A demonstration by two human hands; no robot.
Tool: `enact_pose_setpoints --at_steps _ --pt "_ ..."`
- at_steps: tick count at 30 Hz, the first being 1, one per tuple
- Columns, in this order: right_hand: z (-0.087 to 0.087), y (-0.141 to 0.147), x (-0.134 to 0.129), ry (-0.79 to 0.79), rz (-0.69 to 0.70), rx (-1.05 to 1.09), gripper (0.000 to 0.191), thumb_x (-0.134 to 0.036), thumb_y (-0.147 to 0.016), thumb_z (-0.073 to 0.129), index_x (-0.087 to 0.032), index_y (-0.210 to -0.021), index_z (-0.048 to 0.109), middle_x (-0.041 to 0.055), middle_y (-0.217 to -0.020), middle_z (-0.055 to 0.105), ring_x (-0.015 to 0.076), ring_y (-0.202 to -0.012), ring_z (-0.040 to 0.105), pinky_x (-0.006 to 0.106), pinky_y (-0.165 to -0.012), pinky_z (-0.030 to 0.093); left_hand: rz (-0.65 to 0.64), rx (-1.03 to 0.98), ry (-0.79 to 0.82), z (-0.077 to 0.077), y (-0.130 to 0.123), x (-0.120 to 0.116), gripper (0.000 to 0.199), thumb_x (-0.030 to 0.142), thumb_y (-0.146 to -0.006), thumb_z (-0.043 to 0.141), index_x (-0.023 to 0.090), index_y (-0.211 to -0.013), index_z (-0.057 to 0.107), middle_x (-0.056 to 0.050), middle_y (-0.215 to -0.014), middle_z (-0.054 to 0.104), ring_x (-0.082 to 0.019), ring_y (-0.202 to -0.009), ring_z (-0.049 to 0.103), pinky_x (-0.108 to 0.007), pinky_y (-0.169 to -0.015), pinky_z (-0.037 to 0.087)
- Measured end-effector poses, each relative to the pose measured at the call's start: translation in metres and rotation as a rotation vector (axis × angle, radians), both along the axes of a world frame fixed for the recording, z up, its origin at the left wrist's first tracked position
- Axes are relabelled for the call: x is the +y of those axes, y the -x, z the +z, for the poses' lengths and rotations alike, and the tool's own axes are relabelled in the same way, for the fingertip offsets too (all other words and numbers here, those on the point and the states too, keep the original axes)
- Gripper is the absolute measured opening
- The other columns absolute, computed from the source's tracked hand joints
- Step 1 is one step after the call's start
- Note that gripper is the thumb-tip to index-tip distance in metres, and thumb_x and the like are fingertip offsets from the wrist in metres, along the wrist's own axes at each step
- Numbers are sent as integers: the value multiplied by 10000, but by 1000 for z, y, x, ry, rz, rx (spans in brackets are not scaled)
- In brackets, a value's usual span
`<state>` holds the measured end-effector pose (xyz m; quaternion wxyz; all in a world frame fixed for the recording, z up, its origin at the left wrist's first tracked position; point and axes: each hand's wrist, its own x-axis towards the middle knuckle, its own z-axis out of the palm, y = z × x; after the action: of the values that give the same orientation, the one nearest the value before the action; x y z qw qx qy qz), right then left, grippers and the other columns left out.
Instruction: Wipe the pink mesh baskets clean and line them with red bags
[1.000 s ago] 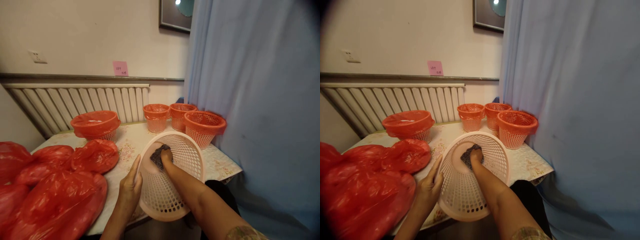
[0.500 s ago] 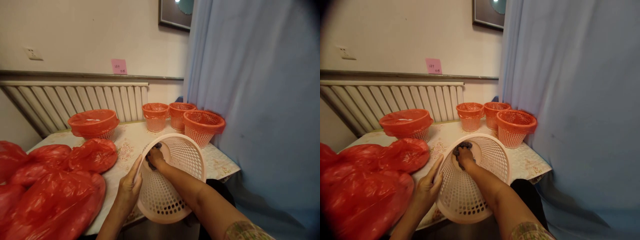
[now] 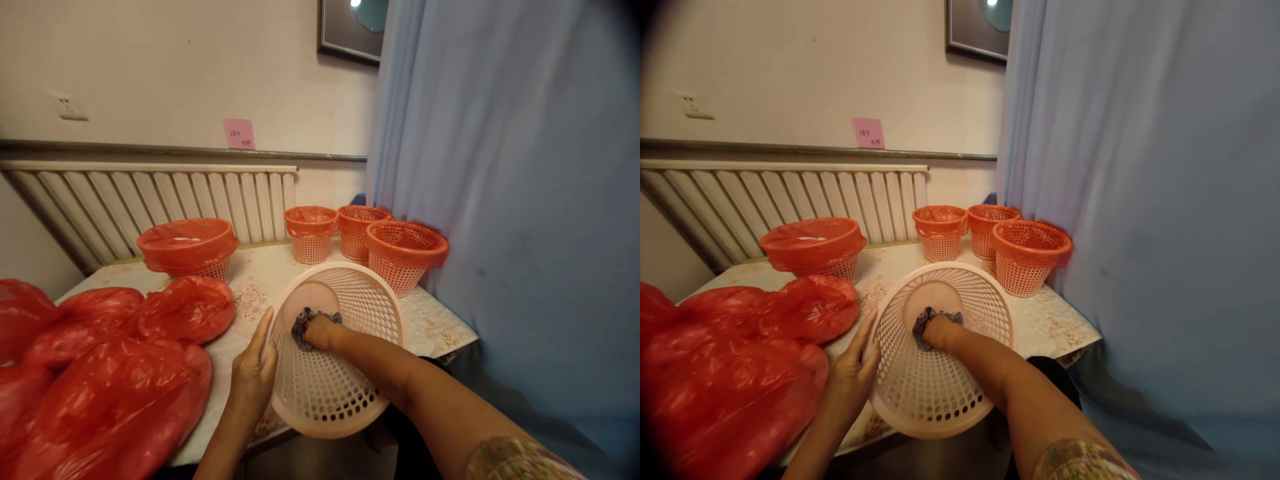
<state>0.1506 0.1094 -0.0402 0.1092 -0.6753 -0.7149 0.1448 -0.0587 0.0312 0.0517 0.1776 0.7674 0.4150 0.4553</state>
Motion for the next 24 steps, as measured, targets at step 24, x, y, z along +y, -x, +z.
enact_pose_setpoints --at_steps 24 --pt "19 -39 20 -64 -446 -88 336 -316 -980 418 -118 -1227 530 142 -1093 652 234 -971 644 404 -847 491 -25 -30 -80 -10 -7 2 514 184 -885 423 164 -1398 450 -62 -1307 629 -163 -1061 673 -256 -909 528"
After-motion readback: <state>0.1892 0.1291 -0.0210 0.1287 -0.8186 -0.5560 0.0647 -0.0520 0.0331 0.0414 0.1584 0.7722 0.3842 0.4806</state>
